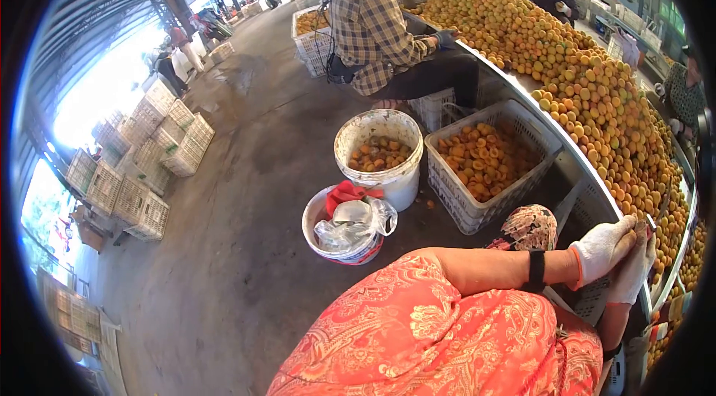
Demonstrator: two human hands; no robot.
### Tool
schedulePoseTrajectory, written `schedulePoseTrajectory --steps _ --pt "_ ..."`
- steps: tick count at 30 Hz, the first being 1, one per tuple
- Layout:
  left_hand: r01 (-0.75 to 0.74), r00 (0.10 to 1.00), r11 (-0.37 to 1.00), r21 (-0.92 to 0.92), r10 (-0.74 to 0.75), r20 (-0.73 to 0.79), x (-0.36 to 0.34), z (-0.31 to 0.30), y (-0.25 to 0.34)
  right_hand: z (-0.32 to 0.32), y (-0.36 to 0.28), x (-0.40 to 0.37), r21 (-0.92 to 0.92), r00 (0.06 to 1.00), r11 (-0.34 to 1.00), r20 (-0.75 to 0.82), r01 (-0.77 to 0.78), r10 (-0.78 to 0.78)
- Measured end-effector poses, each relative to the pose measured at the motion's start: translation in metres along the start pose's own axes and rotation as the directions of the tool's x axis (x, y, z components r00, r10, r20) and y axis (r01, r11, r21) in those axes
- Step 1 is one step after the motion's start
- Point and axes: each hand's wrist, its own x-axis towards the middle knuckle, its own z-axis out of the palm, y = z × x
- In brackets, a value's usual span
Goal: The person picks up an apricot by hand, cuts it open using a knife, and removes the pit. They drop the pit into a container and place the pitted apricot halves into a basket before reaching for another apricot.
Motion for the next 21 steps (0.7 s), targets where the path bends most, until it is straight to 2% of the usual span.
schedulePoseTrajectory --steps 1,2,3,4,6,8,10,12,14,16,17,18,19,20,21 --pt "0.061 0.998 0.970 -0.233 -0.063 0.000 0.001 0.002 0.004 -0.002 0.003 0.000 -0.065 0.999 0.997 -0.009 0.046 -0.046" --pt "0.120 0.992 0.881 -0.457 -0.127 0.017 -0.001 0.005 0.007 -0.006 0.007 -0.001 -0.135 0.996 0.987 -0.017 0.088 -0.091" --pt "0.122 0.992 0.882 -0.455 -0.127 0.019 -0.003 0.009 0.005 -0.012 0.014 0.002 -0.154 0.991 0.979 0.006 0.136 -0.137" --pt "0.169 0.981 0.770 -0.616 -0.193 0.027 -0.003 0.013 0.003 -0.007 0.011 0.000 -0.151 0.990 0.979 0.006 0.138 -0.138" --pt "0.222 0.946 0.454 -0.863 -0.313 0.079 -0.003 0.021 -0.003 0.005 0.004 -0.007 -0.292 0.986 0.942 0.037 0.164 -0.160" --pt "0.207 0.946 0.412 -0.887 -0.315 0.074 -0.002 0.021 -0.006 0.008 0.006 -0.006 -0.283 0.984 0.942 0.027 0.179 -0.178" --pt "0.196 0.946 0.367 -0.909 -0.316 0.077 -0.002 0.016 -0.004 0.012 0.004 -0.009 -0.530 0.945 0.786 0.115 0.319 -0.306" --pt "0.241 0.948 0.323 -0.915 -0.282 0.150 -0.005 0.007 0.004 0.015 0.002 -0.016 -0.564 0.929 0.745 0.131 0.357 -0.346" --pt "0.232 0.947 0.273 -0.934 -0.283 0.153 -0.003 0.010 0.004 0.016 0.000 -0.019 -0.655 0.880 0.607 0.207 0.449 -0.428" --pt "0.336 0.882 0.236 -0.912 -0.419 0.217 -0.005 0.008 0.012 0.018 -0.005 -0.025 -0.664 0.879 0.596 0.214 0.451 -0.427" --pt "0.336 0.883 0.235 -0.912 -0.416 0.217 -0.005 0.001 0.021 0.019 -0.007 -0.029 -0.702 0.854 0.508 0.301 0.499 -0.424" --pt "0.498 0.761 0.124 -0.858 -0.537 0.364 -0.007 -0.008 0.029 0.021 -0.009 -0.034 -0.730 0.827 0.414 0.385 0.544 -0.409" --pt "0.632 0.600 -0.008 -0.775 -0.627 0.496 -0.008 -0.015 0.036 0.029 -0.007 -0.039 -0.677 0.732 0.354 0.413 0.645 -0.542" --pt "0.633 0.600 -0.008 -0.774 -0.627 0.497 -0.007 -0.018 0.041 0.029 -0.004 -0.040 -0.678 0.731 0.354 0.412 0.645 -0.544" --pt "0.640 0.607 0.009 -0.768 -0.620 0.498 -0.005 -0.020 0.045 0.029 -0.002 -0.040 -0.667 0.761 0.428 0.344 0.610 -0.549"
